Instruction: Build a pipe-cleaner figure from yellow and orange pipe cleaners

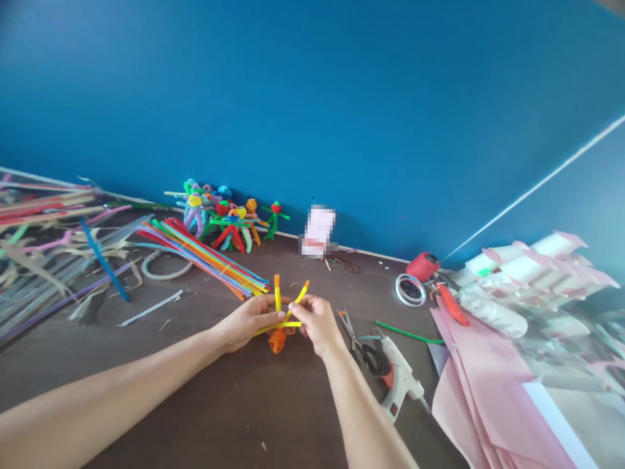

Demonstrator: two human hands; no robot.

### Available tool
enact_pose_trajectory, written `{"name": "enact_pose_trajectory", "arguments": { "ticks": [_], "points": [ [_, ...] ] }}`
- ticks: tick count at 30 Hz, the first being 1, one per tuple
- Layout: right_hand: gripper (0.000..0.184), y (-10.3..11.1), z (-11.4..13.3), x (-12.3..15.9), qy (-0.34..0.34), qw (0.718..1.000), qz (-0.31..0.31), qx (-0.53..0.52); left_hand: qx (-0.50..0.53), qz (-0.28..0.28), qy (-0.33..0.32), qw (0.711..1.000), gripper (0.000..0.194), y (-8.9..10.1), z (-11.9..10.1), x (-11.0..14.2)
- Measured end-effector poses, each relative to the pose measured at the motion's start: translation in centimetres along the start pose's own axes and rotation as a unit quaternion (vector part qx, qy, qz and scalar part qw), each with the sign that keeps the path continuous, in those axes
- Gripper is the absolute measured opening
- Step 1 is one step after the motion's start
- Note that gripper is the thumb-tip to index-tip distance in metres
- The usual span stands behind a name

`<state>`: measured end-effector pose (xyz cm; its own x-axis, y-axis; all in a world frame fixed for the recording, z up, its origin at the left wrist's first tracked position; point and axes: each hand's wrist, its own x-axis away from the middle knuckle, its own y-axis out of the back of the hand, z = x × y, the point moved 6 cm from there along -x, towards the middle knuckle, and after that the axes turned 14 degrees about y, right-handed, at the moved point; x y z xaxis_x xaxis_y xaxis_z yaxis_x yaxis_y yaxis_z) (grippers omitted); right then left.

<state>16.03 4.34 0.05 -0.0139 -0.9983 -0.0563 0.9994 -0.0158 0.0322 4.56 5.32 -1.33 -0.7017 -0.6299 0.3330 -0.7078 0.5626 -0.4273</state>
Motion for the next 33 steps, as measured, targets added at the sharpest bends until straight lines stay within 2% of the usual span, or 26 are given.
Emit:
{"name": "enact_pose_trajectory", "arguments": {
  "ticks": [6, 13, 17, 20, 26, 33],
  "points": [
    [0.024, -0.2, 1.7, 0.0, 0.033, 0.999, 0.017, -0.006, -0.052, -0.002, 0.024, 0.998, 0.033, 0.2, 0.1, 0.0],
    [0.023, -1.0, 1.5, 0.4, 0.032, 0.995, 0.096, -0.019, -0.117, 0.000, 0.057, 0.992, 0.025, 0.1, 0.3, -0.1],
    [0.025, -0.5, 1.1, 0.3, 0.019, 0.997, 0.068, -0.021, -0.033, -0.038, 0.006, 0.999, 0.029, 0.2, -0.3, 0.0],
    [0.027, -0.5, 0.6, 0.2, -0.008, 0.997, 0.064, -0.036, 0.013, -0.043, -0.020, 0.999, 0.026, 0.1, -0.8, 0.2],
    [0.022, -0.7, 0.4, 0.4, -0.030, 0.995, 0.092, -0.029, 0.028, -0.048, -0.004, 0.998, 0.022, 0.3, -0.9, 0.3],
    [0.025, -1.1, 1.1, 0.6, 0.014, 0.992, 0.124, -0.017, 0.031, -0.027, -0.001, 0.999, 0.026, 0.4, -0.7, 0.1]
  ]
}}
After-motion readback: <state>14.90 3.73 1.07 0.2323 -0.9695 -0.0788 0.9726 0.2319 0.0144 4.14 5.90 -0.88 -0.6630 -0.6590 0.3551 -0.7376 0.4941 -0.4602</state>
